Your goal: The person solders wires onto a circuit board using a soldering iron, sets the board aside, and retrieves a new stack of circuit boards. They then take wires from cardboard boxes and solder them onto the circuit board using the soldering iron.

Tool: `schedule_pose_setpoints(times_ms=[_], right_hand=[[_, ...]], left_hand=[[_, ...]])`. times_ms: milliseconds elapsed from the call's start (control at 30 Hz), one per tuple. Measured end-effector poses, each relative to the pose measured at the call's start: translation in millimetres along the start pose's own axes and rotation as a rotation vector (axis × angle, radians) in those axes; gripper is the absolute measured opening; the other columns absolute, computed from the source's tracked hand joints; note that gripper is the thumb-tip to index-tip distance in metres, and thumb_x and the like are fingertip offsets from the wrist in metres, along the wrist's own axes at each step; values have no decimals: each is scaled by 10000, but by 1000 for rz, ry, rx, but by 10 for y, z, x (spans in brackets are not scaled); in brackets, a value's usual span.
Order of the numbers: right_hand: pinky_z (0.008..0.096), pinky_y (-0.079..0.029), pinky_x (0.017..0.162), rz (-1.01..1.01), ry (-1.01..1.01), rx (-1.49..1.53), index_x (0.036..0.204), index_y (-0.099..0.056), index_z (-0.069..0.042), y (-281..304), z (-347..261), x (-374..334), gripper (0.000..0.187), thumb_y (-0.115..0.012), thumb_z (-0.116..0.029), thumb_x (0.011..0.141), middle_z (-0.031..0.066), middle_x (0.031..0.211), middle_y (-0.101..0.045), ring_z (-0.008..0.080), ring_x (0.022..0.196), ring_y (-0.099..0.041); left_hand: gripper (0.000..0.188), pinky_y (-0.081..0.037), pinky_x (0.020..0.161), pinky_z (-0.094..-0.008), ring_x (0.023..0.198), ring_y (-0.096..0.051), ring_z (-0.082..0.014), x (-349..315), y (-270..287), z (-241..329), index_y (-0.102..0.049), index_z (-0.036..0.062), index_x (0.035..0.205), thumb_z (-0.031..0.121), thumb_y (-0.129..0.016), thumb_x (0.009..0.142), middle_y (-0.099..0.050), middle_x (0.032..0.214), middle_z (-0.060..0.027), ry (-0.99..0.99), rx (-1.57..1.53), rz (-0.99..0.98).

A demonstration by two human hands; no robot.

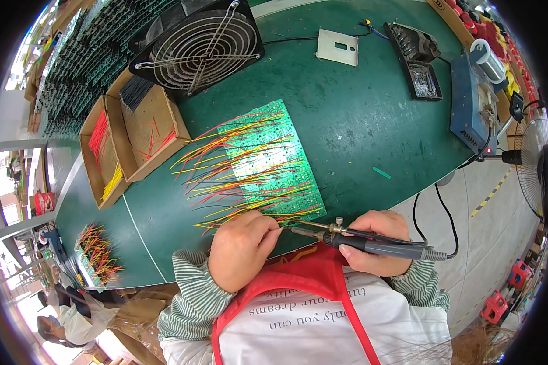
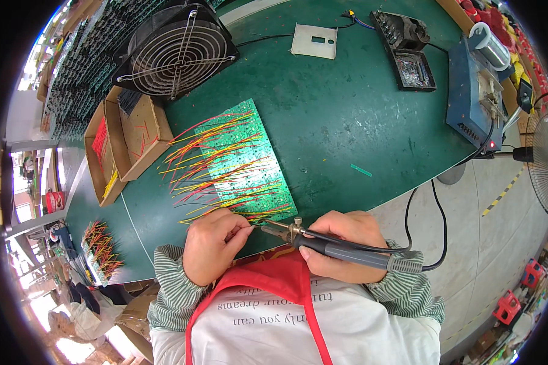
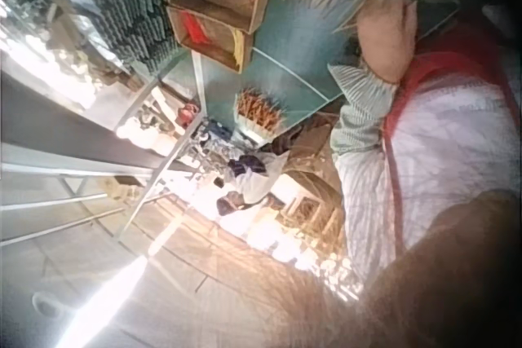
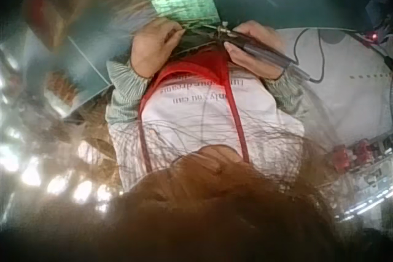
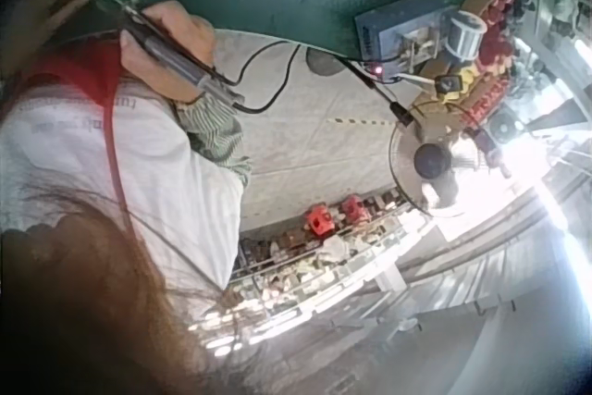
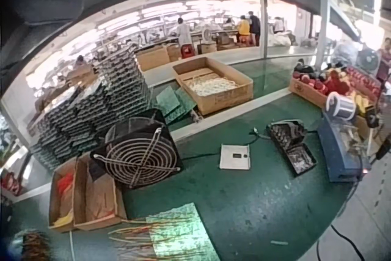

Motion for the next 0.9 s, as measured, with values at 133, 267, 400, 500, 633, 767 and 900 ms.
schedule_pose_setpoints(times_ms=[133,267,400,500,633,767,900], right_hand=[[268,-430,448,16,14,-16,801,-577,-19,33,-16,-9,189,-734,-77,712,44,607,-608,154,481,-593],[266,-430,448,20,18,10,798,-574,-17,43,-26,-22,194,-736,-72,708,46,607,-608,156,478,-591],[263,-430,449,3,-1,6,796,-572,-16,8,7,-20,191,-734,-69,710,48,608,-609,155,477,-590],[261,-429,448,9,-9,29,797,-571,-15,14,26,-25,189,-731,-68,713,50,610,-612,152,478,-589],[260,-426,447,20,31,-9,801,-568,-16,60,-42,-20,188,-728,-66,716,52,612,-616,145,478,-589],[257,-422,445,35,20,-1,797,-564,-21,115,-37,-35,196,-733,-68,708,50,601,-613,138,469,-583],[259,-419,441,65,-3,-7,794,-564,-25,188,-12,-93,202,-736,-71,699,45,594,-610,135,462,-577]], left_hand=[[66,-437,534,-340,562,-553,-226,4,-1,18,-626,13,776,59,-672,769,-554,661,-86,-15,16,6],[69,-434,531,-343,559,-551,-230,0,4,21,-620,11,771,56,-672,766,-549,656,-88,-18,2,26],[71,-434,527,-342,553,-550,-228,7,-6,18,-617,11,772,55,-672,766,-547,656,-89,-20,-1,9],[73,-433,523,-339,547,-548,-226,14,-5,29,-616,11,772,57,-672,766,-547,657,-89,-28,0,11],[75,-432,521,-335,545,-547,-224,-1,-8,13,-617,10,774,61,-673,767,-546,657,-89,-13,-4,7],[70,-439,526,-336,570,-560,-227,-6,6,25,-620,9,777,55,-673,766,-555,669,-90,-16,15,7],[59,-464,555,-367,626,-586,-268,-28,252,203,-625,11,784,42,-672,768,-586,723,-100,-93,192,202]])
Point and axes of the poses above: each hand's wrist, its own x-axis towards the middle knuckle, its own y-axis out of the back of the hand, z = x × y, the point moved 9 cm from there along x, towards the middle knuckle
